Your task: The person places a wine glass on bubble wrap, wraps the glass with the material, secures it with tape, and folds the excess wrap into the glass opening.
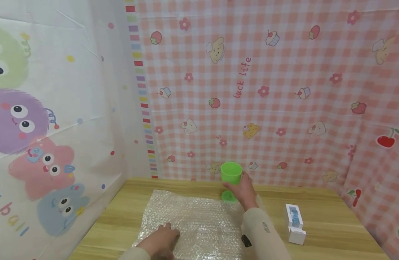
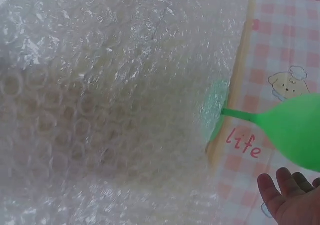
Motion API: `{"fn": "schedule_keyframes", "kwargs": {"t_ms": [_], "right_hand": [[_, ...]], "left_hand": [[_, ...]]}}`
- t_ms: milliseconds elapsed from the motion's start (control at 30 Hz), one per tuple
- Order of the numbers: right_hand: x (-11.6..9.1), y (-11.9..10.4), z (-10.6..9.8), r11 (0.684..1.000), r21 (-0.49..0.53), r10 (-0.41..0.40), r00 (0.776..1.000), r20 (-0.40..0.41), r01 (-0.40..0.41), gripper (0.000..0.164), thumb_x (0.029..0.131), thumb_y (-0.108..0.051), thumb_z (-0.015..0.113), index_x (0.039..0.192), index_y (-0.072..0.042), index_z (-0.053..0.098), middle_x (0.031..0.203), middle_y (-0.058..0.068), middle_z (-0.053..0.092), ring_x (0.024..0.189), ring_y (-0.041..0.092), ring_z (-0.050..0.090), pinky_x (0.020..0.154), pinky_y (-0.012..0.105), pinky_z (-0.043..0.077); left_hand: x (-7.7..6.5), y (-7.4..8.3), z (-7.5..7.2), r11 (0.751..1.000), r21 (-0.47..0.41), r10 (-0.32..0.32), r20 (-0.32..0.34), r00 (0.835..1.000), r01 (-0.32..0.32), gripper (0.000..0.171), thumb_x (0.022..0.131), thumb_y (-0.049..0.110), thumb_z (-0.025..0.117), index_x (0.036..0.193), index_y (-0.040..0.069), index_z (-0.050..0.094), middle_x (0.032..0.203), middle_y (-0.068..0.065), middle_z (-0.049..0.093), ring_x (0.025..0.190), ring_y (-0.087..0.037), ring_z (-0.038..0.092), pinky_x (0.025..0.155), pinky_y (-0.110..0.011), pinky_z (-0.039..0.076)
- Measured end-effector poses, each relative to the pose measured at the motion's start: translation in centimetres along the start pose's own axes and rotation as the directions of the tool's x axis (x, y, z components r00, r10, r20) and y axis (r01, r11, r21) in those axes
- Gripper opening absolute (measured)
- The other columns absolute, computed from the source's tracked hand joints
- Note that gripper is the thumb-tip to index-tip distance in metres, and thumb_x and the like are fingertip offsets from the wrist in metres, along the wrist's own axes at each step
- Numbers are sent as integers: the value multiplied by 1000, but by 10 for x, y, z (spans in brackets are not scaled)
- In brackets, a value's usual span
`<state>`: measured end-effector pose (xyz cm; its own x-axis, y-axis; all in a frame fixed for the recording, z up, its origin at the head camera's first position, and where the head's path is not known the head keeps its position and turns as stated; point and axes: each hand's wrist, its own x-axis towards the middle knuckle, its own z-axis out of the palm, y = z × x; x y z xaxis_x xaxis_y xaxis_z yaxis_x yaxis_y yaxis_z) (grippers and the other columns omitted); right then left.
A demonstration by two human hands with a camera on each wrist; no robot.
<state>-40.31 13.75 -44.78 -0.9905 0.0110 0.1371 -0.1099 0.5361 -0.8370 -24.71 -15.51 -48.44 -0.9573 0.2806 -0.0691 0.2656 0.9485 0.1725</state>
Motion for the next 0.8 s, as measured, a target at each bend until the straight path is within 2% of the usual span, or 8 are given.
{"fn": "schedule_keyframes", "kwargs": {"t_ms": [233,367,500,800], "right_hand": [[5,-4,7,997,69,-28,997,-77,33,97,82,-38,81,149,5,25,136,28,47,120,42,52,100,56,44],[7,-3,5,999,28,-16,995,-94,19,94,85,-38,78,149,5,24,139,29,45,123,44,49,102,58,41],[9,-1,4,1000,-20,-16,996,-92,15,90,89,-40,74,150,4,25,140,28,44,125,44,47,102,59,40],[9,-3,7,1000,-25,-3,995,-100,0,93,88,-42,74,150,5,23,140,30,43,125,46,47,101,60,40]], "left_hand": [[0,0,2,999,21,27,-29,999,-27,54,51,26,94,92,13,63,102,-14,57,94,-35,57,72,-45,56],[1,2,3,999,27,35,-28,999,-34,55,49,27,94,92,13,63,102,-14,57,95,-36,57,73,-44,56],[3,1,4,1000,28,12,-14,1000,-12,57,49,29,95,94,13,64,105,-15,58,99,-38,58,75,-47,56],[1,-3,4,1000,29,3,-13,1000,-3,59,48,31,95,95,13,64,102,-13,57,97,-37,58,74,-47,56]]}}
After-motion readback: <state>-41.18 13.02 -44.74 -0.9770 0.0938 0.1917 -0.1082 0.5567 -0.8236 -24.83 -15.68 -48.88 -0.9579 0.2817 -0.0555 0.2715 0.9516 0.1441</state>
